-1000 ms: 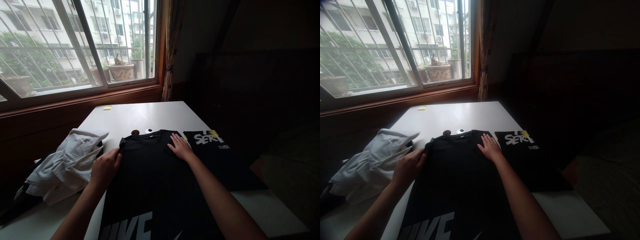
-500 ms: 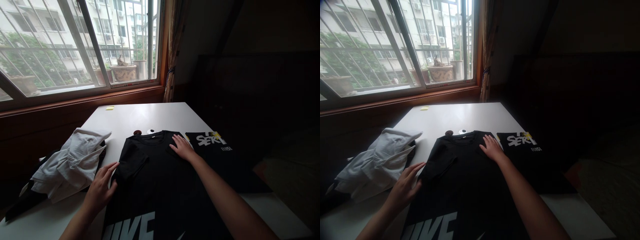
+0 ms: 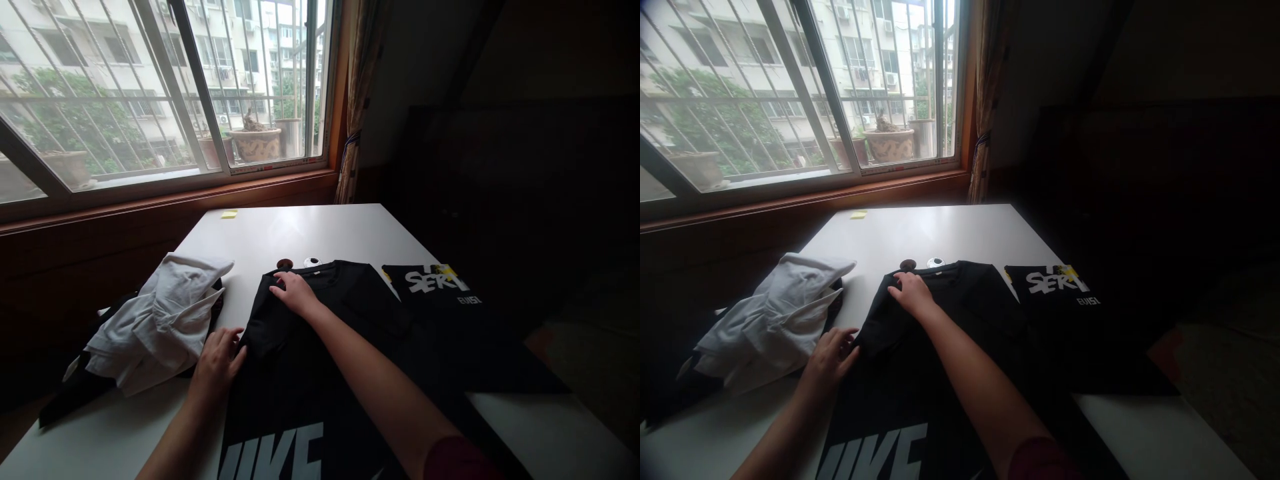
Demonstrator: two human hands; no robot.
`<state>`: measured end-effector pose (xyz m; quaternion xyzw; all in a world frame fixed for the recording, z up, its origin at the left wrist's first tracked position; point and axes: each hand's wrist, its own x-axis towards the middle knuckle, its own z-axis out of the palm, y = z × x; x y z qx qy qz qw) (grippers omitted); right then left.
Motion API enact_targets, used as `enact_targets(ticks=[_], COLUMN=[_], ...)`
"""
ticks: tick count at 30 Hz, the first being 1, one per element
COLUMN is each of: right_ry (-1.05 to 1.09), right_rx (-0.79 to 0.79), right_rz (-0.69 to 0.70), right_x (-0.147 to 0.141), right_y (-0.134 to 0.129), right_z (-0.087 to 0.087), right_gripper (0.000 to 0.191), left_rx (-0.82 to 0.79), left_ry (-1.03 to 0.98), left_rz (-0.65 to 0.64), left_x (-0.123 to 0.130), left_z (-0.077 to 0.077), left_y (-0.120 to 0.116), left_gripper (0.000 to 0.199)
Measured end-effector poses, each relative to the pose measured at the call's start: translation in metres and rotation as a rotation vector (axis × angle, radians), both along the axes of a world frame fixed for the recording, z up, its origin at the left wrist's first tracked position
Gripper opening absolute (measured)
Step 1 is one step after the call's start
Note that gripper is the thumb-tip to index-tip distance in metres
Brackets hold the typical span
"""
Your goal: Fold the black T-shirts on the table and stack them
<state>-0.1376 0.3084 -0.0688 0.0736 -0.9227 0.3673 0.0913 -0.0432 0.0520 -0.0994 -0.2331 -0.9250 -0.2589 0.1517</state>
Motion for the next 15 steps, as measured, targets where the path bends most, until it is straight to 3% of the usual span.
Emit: enact_targets(ticks=[8,15], right_ry=[-0.119,-0.101], right_rx=[-0.111,-0.103], right_rz=[-0.054,-0.037], right_x=[-0.046,-0.060], right_y=[-0.036,-0.050], right_z=[-0.015,-0.020], right_gripper=[0.033,0.028], left_rx=[0.003,-0.095], left_ry=[0.046,0.126], left_rz=[-0.092,-0.149], left_x=[0.000,0.004], left_z=[-0.007,-0.011], left_y=[-0.003,-0.011], left_gripper=[0.023,0.024])
